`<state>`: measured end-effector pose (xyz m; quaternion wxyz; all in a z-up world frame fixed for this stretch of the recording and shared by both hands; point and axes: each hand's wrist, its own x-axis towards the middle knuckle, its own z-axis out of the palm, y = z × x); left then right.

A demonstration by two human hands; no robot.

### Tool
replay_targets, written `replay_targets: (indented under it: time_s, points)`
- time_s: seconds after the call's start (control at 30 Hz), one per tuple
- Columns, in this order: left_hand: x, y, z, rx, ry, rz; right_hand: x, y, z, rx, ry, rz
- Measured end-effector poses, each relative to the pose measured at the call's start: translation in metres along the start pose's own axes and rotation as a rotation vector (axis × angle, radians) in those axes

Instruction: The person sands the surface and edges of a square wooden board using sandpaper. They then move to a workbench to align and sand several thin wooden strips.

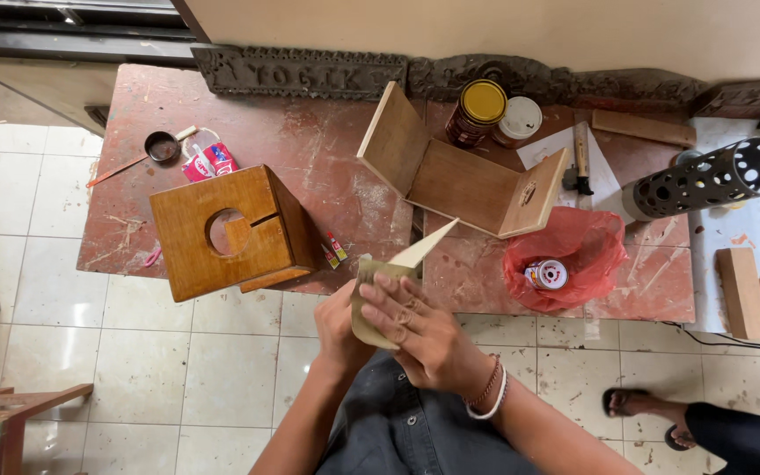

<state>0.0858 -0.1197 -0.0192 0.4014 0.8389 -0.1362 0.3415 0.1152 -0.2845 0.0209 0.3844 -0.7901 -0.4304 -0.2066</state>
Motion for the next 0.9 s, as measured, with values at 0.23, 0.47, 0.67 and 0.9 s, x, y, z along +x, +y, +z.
replay_targets:
  time_s: [0.23, 0.47, 0.67, 0.9]
  points:
    - [0.016, 0.012, -0.009, 0.001, -0.027, -0.03, 0.009, 0.005, -0.013, -0.032, -0.132, 0.093]
    - [0.026, 0.013, -0.014, -0.025, 0.017, 0.062, -0.018, 0.045, -0.002, 0.001, 0.017, 0.217]
    - [0.025, 0.012, -0.019, 0.049, 0.013, 0.106, -0.058, 0.076, 0.009, -0.061, -0.083, 0.182]
    - [0.025, 0.024, -0.035, -0.356, 0.081, -0.422, -0.21, 0.254, -0.028, -0.331, 0.126, 1.09]
